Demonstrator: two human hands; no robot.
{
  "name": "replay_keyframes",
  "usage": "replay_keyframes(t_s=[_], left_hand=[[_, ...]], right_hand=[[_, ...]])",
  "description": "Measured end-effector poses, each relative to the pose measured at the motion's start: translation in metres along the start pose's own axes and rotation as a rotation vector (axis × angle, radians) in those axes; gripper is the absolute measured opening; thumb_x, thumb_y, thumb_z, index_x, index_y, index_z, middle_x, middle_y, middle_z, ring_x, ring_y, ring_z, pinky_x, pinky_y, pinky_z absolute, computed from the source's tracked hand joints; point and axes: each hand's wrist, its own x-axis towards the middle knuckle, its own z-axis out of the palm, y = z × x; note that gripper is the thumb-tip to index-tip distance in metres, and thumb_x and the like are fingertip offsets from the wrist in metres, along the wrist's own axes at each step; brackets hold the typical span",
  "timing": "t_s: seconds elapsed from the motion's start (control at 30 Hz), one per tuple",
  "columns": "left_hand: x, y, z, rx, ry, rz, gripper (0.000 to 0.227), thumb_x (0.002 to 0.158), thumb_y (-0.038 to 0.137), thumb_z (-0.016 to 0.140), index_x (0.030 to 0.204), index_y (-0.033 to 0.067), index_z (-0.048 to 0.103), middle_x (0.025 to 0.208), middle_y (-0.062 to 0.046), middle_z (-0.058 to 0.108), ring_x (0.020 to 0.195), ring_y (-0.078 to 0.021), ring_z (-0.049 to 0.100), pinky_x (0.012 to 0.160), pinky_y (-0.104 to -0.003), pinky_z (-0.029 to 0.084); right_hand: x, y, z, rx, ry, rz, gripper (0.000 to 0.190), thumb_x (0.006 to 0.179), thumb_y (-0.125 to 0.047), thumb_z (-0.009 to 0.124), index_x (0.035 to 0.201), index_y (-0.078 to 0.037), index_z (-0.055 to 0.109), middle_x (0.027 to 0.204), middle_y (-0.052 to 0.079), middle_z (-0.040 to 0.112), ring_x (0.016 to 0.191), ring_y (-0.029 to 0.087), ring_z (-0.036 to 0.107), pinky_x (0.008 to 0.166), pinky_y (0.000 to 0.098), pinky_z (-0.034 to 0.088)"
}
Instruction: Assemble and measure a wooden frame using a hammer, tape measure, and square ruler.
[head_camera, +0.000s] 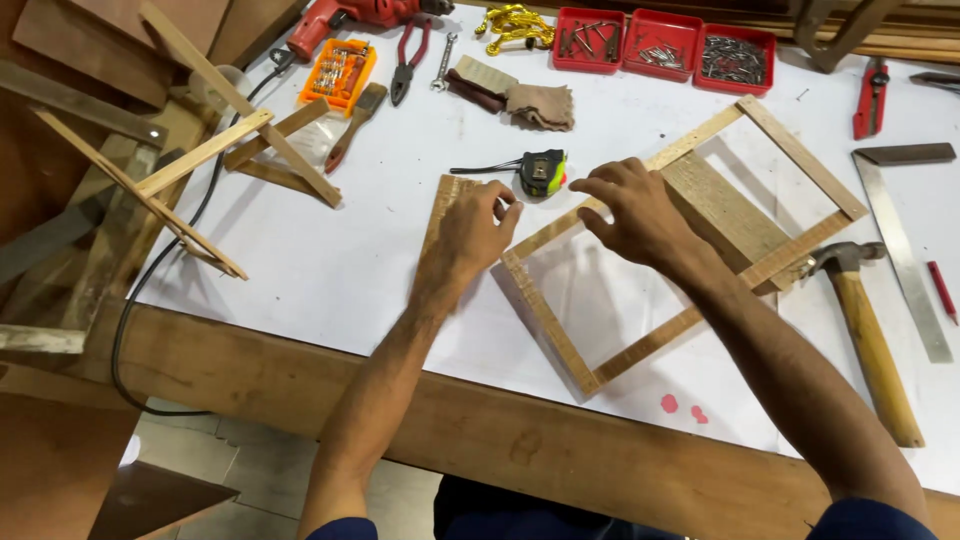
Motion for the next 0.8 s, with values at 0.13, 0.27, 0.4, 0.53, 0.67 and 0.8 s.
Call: replay_keyframes(t_s=[0.13, 0.27, 0.4, 0.53, 0.67, 0.8], left_hand=[[-0.013, -0.046, -0.044, 0.160, 0.093, -0.154, 0.018, 0.092, 0.022, 0.070, 0.102, 0.0065, 0.071, 0.098, -0.010, 0.073, 0.087, -0.0290, 0.071, 0.074, -0.044, 0.057], [-0.023, -0.062, -0.076, 0.308, -0.048, -0.340, 0.027, 0.089, 0.030, 0.076, 0.104, 0.0080, 0.073, 0.105, -0.011, 0.070, 0.099, -0.0303, 0.067, 0.081, -0.045, 0.055], [-0.026, -0.056, -0.092, 0.256, -0.214, -0.432, 0.042, 0.076, 0.034, 0.086, 0.106, 0.0081, 0.072, 0.106, -0.010, 0.068, 0.101, -0.0284, 0.066, 0.083, -0.046, 0.054], [-0.024, -0.069, -0.085, 0.243, -0.223, -0.418, 0.038, 0.079, 0.032, 0.085, 0.105, 0.0073, 0.073, 0.105, -0.010, 0.068, 0.100, -0.0286, 0.067, 0.084, -0.046, 0.055], [-0.025, -0.093, -0.076, 0.344, -0.120, -0.373, 0.023, 0.092, 0.022, 0.074, 0.105, 0.0035, 0.071, 0.108, -0.013, 0.068, 0.102, -0.0314, 0.065, 0.083, -0.047, 0.056], [-0.023, -0.080, -0.089, 0.318, -0.151, -0.435, 0.032, 0.089, 0.023, 0.075, 0.108, -0.0007, 0.066, 0.110, -0.015, 0.064, 0.103, -0.0305, 0.063, 0.084, -0.046, 0.056]], right_hand=[[0.055, -0.032, 0.054, -0.013, -0.165, -0.040, 0.034, 0.090, -0.021, 0.074, 0.123, -0.015, 0.072, 0.128, 0.012, 0.067, 0.123, 0.031, 0.054, 0.100, 0.0506, 0.047], [0.095, -0.054, 0.106, -0.008, -0.219, -0.177, 0.032, 0.093, -0.019, 0.073, 0.125, -0.017, 0.072, 0.129, 0.009, 0.067, 0.120, 0.030, 0.058, 0.099, 0.0485, 0.052], [0.117, -0.085, 0.120, -0.098, -0.490, -0.222, 0.040, 0.084, -0.026, 0.078, 0.123, -0.027, 0.071, 0.129, 0.011, 0.061, 0.117, 0.031, 0.058, 0.089, 0.0440, 0.058], [0.123, -0.069, 0.145, -0.128, -0.515, -0.223, 0.027, 0.092, -0.021, 0.072, 0.118, -0.030, 0.073, 0.132, 0.005, 0.063, 0.118, 0.026, 0.063, 0.084, 0.0363, 0.062], [0.131, -0.065, 0.153, -0.070, -0.373, -0.265, 0.025, 0.092, -0.020, 0.069, 0.117, -0.025, 0.074, 0.140, 0.012, 0.058, 0.121, 0.032, 0.062, 0.076, 0.0352, 0.065], [0.141, -0.065, 0.160, 0.017, -0.297, -0.197, 0.029, 0.099, -0.023, 0.064, 0.127, -0.024, 0.071, 0.145, 0.014, 0.057, 0.122, 0.032, 0.064, 0.075, 0.0379, 0.066]])
